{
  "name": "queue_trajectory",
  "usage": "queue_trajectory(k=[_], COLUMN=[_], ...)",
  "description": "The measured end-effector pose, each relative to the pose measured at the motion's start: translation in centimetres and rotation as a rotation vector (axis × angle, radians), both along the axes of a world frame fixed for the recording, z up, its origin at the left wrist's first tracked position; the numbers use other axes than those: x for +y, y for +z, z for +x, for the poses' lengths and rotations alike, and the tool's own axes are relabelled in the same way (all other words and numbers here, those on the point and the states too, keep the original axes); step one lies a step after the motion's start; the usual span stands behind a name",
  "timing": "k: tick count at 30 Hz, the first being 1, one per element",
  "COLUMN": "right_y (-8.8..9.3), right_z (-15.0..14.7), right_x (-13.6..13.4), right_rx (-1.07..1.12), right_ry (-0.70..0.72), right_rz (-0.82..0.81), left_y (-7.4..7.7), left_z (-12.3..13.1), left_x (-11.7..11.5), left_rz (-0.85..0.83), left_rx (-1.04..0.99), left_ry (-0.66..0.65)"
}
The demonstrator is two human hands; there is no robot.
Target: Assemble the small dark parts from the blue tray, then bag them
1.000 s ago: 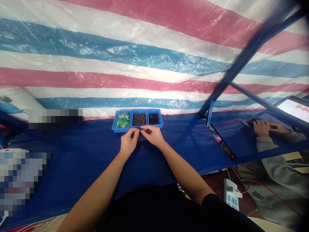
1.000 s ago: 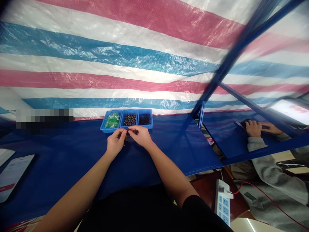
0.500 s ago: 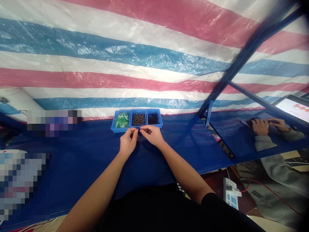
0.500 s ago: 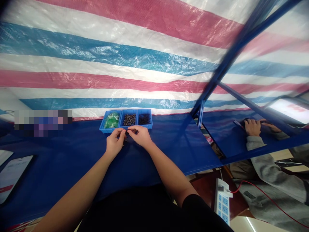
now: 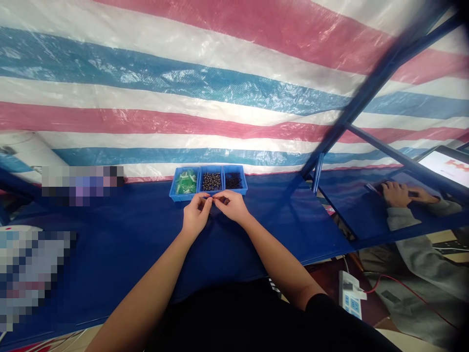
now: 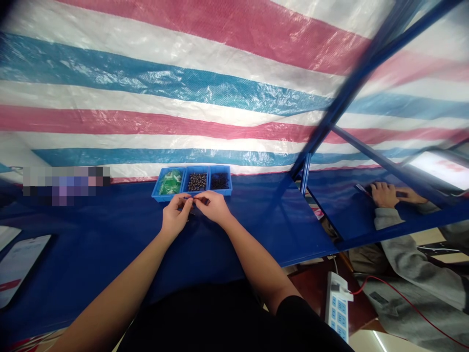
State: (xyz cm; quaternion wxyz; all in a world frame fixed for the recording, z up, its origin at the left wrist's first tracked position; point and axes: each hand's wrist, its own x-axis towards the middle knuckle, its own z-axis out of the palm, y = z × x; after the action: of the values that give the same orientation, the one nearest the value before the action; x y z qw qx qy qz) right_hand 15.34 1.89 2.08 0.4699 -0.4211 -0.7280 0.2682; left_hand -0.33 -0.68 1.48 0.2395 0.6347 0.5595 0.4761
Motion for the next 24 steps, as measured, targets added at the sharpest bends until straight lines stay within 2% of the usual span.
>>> queue_trajectory(k=[10,15,18,21,24], right_y=[0.2,0.3,-0.1,-0.5,0.2], right_z=[0.0,-0.1,0.2,0.9,1.4], right_x=[-0.1,-0.3,0.1,1.1,1.5], right_rx=[0.016,-0.01,0.031,0.241,0.451], right_ry=[0.061,0.092,-0.004,-0.21,-0.294], right_rz=[-0.01,-0.081,-0.115,-0.2,-0.243], left_y=[-0.3,-0.3,-0.2,-0.1,-0.3], left_z=[-0.1,-0.2,-0.2,-0.2,-0.2], left_x=[0.3,0.2,0.1,0.0,0.2], left_rz=[0.001,-0.001,-0.02,-0.019,-0.006], left_rx=[0.044,0.044,0.02,0.009,0.05], left_ry=[0.0,-0.017,-0.042,-0.038,-0.02])
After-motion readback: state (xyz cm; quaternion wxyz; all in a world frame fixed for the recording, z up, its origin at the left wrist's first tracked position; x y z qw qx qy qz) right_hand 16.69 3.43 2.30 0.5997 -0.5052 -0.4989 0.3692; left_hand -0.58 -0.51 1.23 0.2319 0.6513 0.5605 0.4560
